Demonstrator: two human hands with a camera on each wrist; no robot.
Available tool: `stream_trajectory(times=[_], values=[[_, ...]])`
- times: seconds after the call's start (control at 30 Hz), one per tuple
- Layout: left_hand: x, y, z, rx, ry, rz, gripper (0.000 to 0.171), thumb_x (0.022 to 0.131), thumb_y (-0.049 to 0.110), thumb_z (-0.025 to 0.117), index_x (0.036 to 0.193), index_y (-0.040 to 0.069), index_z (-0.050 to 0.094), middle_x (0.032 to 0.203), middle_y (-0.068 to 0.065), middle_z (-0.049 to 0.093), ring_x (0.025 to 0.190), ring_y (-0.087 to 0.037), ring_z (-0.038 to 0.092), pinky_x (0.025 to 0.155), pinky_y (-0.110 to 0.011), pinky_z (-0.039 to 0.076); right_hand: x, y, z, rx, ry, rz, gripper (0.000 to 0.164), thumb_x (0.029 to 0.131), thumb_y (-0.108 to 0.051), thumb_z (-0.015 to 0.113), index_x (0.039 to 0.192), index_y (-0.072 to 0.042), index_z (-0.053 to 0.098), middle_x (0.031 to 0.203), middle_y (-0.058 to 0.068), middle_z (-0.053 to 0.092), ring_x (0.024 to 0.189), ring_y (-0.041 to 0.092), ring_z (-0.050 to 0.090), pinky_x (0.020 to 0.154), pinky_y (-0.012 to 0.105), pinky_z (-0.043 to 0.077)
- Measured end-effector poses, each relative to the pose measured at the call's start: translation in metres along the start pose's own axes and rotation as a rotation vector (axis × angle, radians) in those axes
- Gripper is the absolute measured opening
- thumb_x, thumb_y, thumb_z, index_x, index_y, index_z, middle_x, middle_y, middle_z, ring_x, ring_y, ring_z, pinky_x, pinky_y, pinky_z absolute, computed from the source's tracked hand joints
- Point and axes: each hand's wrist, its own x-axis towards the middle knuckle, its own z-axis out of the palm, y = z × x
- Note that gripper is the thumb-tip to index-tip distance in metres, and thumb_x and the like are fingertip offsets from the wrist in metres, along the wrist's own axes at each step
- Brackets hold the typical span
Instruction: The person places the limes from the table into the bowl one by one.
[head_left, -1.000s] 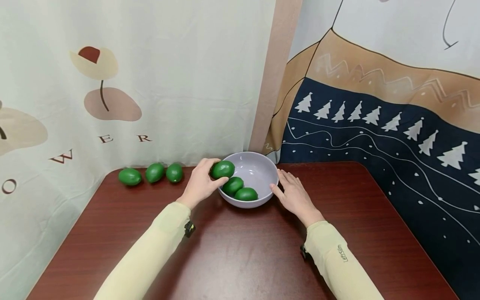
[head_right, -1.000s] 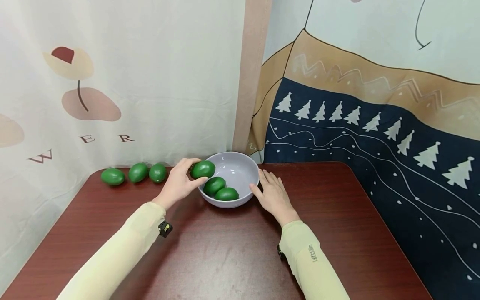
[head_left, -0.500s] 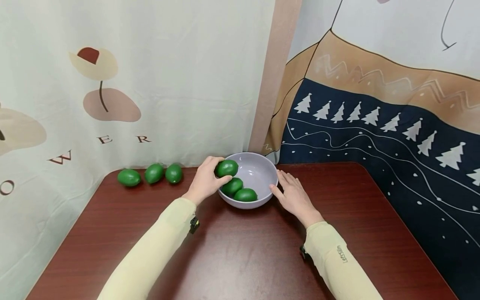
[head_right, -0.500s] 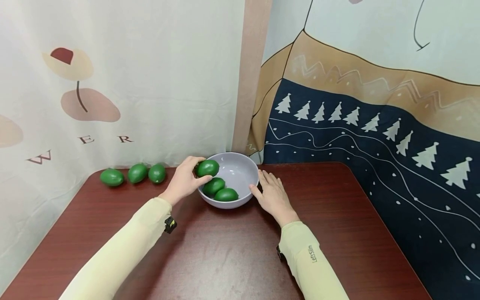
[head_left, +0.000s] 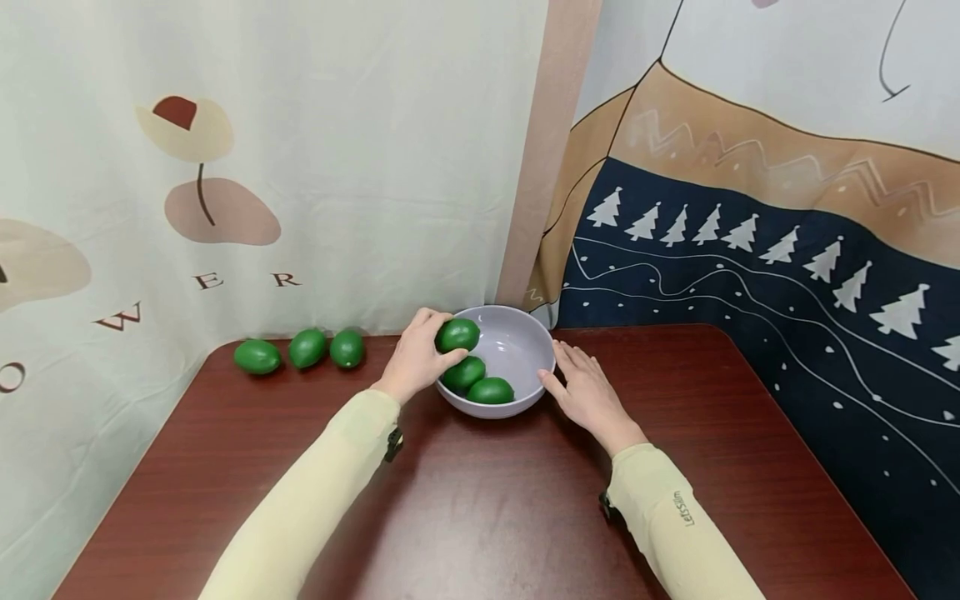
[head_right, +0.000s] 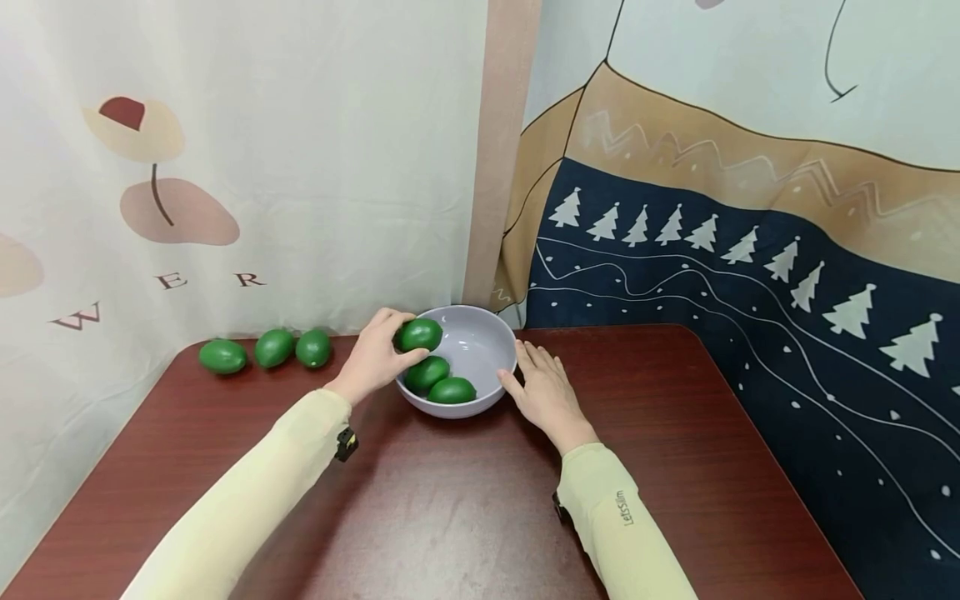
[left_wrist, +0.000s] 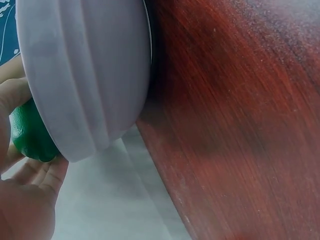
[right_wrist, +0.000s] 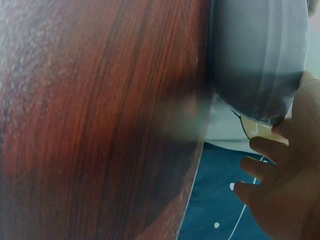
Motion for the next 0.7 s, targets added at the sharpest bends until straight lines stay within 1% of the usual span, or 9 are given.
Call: stream_trajectory(times=[0.23, 0.33, 0.53, 0.7], values=[[0.006, 0.0, 0.003, 0.02, -0.02, 0.011, 0.057, 0.089, 0.026, 0.083, 0.136, 0.002, 0.061, 0.127, -0.013, 0.056, 0.112, -0.032, 0.06, 0.099, -0.047, 0.05, 0.0, 0.001, 0.001, 0.004, -0.002, 0.004, 0.071, 0.106, -0.044, 0.052, 0.161, -0.004, 0.032, 0.163, 0.023, 0.035, 0.153, 0.044, 0.027, 0.124, 0.06, 0.018], [0.009, 0.001, 0.004, 0.038, -0.039, 0.017, 0.058, 0.09, 0.027, 0.081, 0.138, 0.003, 0.06, 0.128, -0.013, 0.055, 0.113, -0.03, 0.059, 0.1, -0.046, 0.05, 0.0, 0.002, 0.001, 0.002, 0.001, 0.002, 0.072, 0.106, -0.045, 0.052, 0.161, -0.003, 0.032, 0.163, 0.023, 0.035, 0.153, 0.044, 0.028, 0.124, 0.06, 0.018], [0.012, 0.001, 0.007, 0.088, -0.071, 0.047, 0.056, 0.092, 0.027, 0.079, 0.14, 0.007, 0.059, 0.128, -0.012, 0.054, 0.114, -0.03, 0.056, 0.1, -0.046, 0.049, 0.001, 0.002, 0.002, 0.0, 0.002, 0.001, 0.071, 0.106, -0.045, 0.052, 0.161, -0.003, 0.032, 0.163, 0.023, 0.035, 0.152, 0.045, 0.028, 0.124, 0.061, 0.018], [0.013, 0.001, 0.011, 0.129, -0.081, 0.077, 0.055, 0.093, 0.026, 0.079, 0.141, 0.008, 0.059, 0.128, -0.013, 0.054, 0.115, -0.032, 0.054, 0.099, -0.046, 0.049, 0.001, 0.002, 0.001, 0.002, 0.001, 0.003, 0.071, 0.106, -0.044, 0.052, 0.161, -0.003, 0.032, 0.164, 0.022, 0.035, 0.153, 0.044, 0.028, 0.124, 0.06, 0.019]])
